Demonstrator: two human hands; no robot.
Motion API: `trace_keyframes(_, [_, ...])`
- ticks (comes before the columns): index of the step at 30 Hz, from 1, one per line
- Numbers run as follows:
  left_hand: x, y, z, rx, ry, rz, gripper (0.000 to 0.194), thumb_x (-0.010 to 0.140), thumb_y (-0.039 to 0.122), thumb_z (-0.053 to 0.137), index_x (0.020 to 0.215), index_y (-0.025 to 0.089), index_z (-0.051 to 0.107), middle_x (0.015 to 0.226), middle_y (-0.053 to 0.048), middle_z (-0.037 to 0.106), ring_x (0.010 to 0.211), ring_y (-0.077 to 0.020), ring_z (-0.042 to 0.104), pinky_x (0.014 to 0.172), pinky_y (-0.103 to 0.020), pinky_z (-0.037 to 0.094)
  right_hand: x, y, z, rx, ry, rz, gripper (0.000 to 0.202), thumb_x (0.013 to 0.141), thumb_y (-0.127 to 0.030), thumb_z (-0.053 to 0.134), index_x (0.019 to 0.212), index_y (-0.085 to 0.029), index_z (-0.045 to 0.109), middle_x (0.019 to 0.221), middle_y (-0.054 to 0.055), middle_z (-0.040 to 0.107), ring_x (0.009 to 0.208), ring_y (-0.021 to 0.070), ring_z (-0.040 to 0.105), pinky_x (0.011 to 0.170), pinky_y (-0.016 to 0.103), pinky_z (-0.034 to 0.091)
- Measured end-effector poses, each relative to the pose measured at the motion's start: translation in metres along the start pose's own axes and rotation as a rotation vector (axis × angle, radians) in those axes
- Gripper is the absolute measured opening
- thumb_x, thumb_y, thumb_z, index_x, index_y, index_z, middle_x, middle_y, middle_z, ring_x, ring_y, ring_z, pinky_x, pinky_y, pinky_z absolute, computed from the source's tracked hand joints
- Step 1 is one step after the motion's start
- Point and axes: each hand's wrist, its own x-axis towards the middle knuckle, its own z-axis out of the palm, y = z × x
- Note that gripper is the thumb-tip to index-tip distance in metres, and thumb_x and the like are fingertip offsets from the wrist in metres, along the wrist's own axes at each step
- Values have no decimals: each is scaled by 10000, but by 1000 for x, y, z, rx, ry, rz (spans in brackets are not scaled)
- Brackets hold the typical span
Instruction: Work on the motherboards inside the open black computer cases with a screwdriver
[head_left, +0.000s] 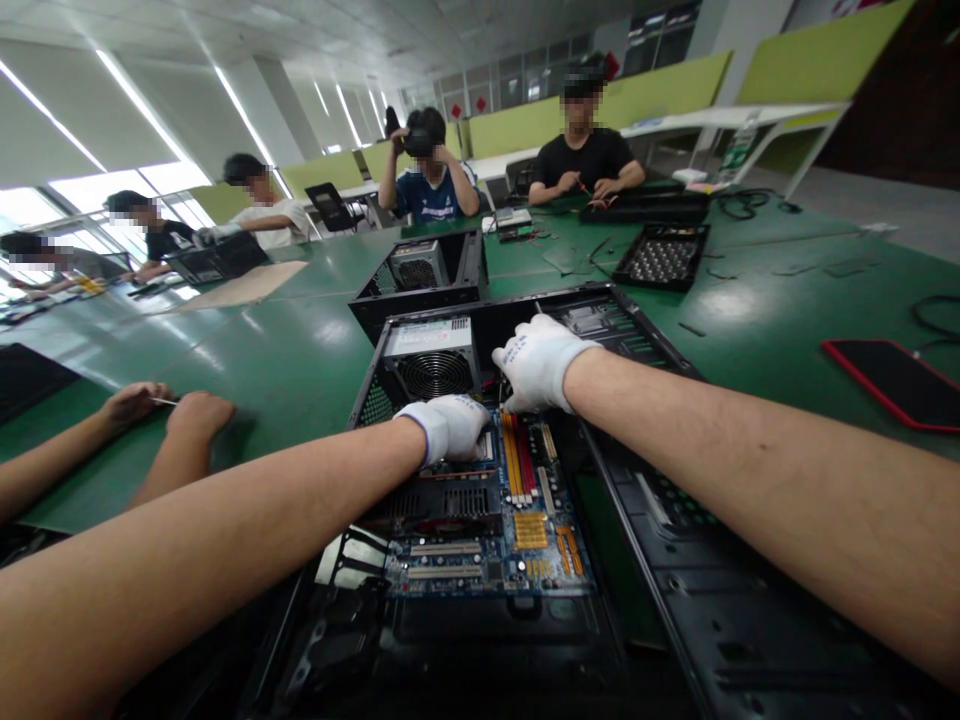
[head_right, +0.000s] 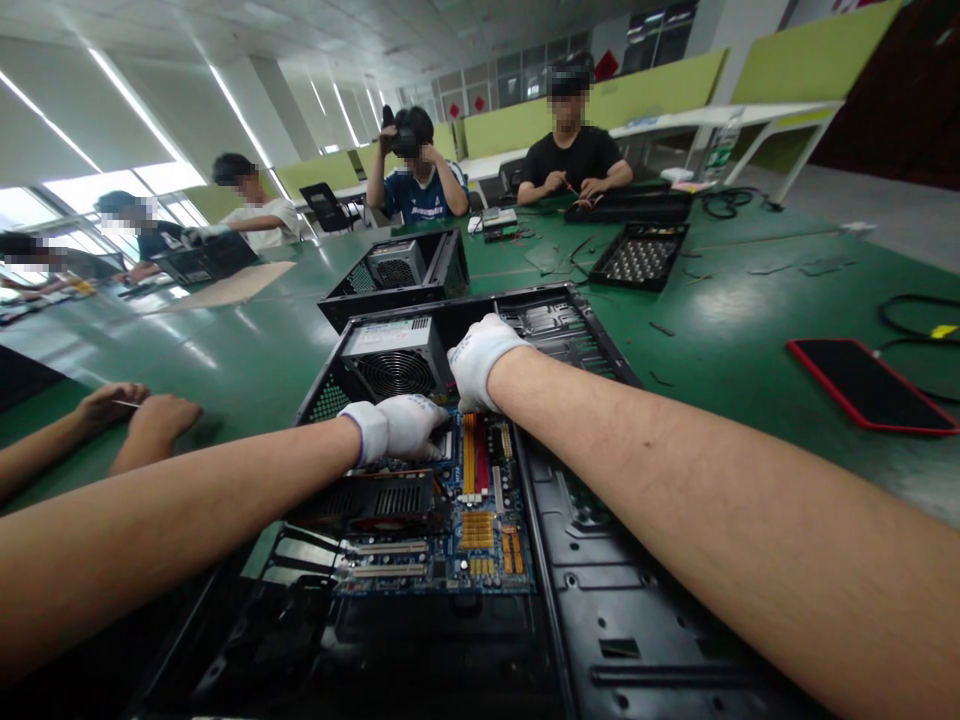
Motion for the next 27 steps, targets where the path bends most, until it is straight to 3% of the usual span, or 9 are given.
trace_keyframes(10, [2,0,2,-4,-3,-13,437,888,461,690,1212,168,715,1197,-134,764,1093,-320,736,897,-377,601,-2,-1,-1,-100,-11,-17,672,840,-668,660,1297,-176,686,1253,153,745,1180,367,663,929,482,478])
trace_keyframes(27, [3,-1,4,-16,3,-18,481,854,477,732,1239,192,702,1224,-128,756,1111,-305,730,916,-355,593,0,-1,0,-34,0,-4,657,820,-639,705,1295,-185,701,1240,174,745,1180,396,655,938,510,449])
